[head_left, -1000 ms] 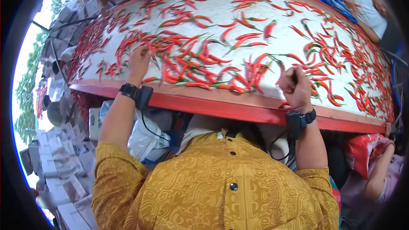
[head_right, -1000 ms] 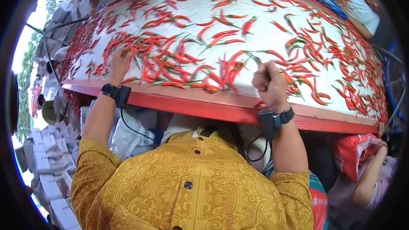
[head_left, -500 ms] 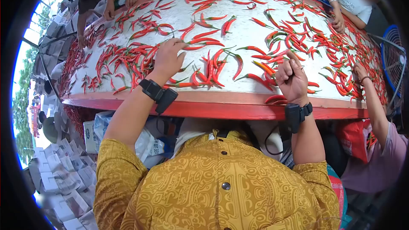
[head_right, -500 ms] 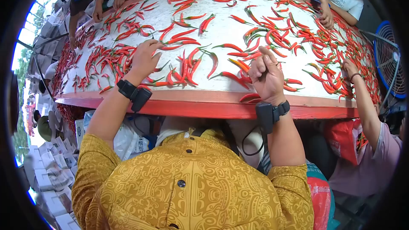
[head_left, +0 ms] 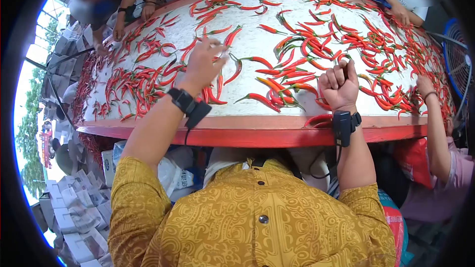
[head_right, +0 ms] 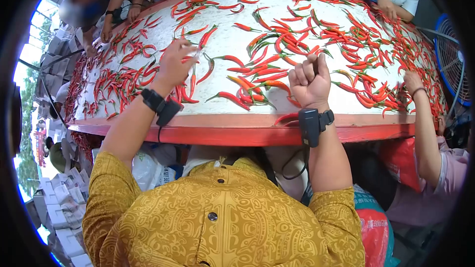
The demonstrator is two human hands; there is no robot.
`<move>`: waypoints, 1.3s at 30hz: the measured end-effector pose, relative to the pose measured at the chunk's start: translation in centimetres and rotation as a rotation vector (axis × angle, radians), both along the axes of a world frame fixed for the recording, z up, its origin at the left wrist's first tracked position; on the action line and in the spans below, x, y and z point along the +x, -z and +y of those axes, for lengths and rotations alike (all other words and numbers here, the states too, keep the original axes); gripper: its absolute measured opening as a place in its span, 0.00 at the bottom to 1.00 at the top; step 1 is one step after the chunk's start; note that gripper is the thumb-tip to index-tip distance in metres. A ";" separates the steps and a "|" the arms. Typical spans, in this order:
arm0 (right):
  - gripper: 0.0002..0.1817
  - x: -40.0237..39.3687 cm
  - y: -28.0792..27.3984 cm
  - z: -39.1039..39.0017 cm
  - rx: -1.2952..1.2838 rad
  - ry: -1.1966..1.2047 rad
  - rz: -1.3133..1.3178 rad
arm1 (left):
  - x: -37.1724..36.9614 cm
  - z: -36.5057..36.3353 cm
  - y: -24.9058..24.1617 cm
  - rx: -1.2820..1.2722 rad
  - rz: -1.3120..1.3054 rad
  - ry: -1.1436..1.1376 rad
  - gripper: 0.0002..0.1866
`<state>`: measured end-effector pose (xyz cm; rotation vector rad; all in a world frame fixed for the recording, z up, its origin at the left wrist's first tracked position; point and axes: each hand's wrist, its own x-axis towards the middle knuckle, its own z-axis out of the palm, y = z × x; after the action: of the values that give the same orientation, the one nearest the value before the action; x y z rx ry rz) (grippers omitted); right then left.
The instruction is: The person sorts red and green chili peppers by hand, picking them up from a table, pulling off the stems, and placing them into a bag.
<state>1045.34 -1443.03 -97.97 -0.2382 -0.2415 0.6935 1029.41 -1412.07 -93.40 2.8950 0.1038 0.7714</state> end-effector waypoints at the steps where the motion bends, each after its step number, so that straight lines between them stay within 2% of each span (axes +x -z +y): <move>1: 0.19 0.4 -0.7 0.4 0.007 0.004 0.002 | 1.6 0.5 -0.8 -0.033 -0.075 -0.048 0.11; 2: 0.19 0.6 -1.1 0.7 0.016 0.010 0.007 | 3.3 1.2 -1.1 -0.021 -0.072 -0.049 0.11; 4: 0.20 1.3 -0.8 0.9 0.004 0.036 0.011 | 6.8 2.9 -1.3 -0.311 0.135 -0.274 0.14; 6: 0.20 1.5 0.5 0.4 -0.132 0.072 -0.041 | 10.3 5.2 0.0 -0.219 0.194 -0.316 0.16; 10: 0.20 2.7 0.8 -1.1 -0.175 0.072 -0.087 | 14.6 4.8 1.7 -0.035 0.284 -0.402 0.18; 12: 0.21 3.5 1.1 -1.9 -0.174 0.072 -0.094 | 16.5 5.8 3.8 -0.034 0.356 -0.368 0.17; 14: 0.21 4.2 1.4 -2.9 -0.159 0.029 -0.155 | 17.6 5.8 4.9 -0.119 0.359 -0.547 0.16; 16: 0.21 4.7 1.3 -3.8 -0.152 0.031 -0.152 | 17.7 5.9 5.3 -0.086 0.303 -0.547 0.13; 18: 0.21 5.2 1.3 -4.7 -0.157 0.008 -0.146 | 16.6 5.4 4.9 -0.200 0.192 -0.490 0.11; 22: 0.19 6.2 1.3 -6.6 -0.183 -0.004 -0.157 | 14.4 1.6 1.8 -0.245 0.080 -0.411 0.09; 26: 0.09 6.9 0.6 -8.0 -0.385 -0.084 -0.223 | 12.7 -4.3 -1.9 -0.242 0.034 -0.296 0.09; 28: 0.09 6.1 -0.8 -8.6 -0.552 -0.160 -0.347 | 12.8 -4.9 -1.5 -0.180 -0.015 -0.242 0.09; 30: 0.10 5.5 -1.7 -9.3 -0.606 -0.173 -0.494 | 13.1 -5.5 -1.2 0.021 -0.022 -0.123 0.09; 32: 0.10 5.6 -2.4 -10.4 -0.642 -0.146 -0.560 | 13.0 -7.2 -1.4 0.044 0.029 -0.175 0.09; 34: 0.09 5.9 -3.0 -11.8 -0.659 -0.070 -0.575 | 12.7 -8.7 -2.5 0.001 0.080 -0.327 0.09; 36: 0.10 6.1 -3.2 -13.1 -0.678 -0.078 -0.555 | 12.4 -11.4 -4.0 0.034 0.043 -0.347 0.10; 39: 0.13 5.3 -3.4 -13.6 -0.786 -0.004 -0.678 | 12.4 -17.6 -4.5 -0.293 -0.024 -0.136 0.11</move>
<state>1050.63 -1456.59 -94.60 -1.2325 -0.6087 0.6676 1041.80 -1429.69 -88.88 2.6206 0.3813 0.7413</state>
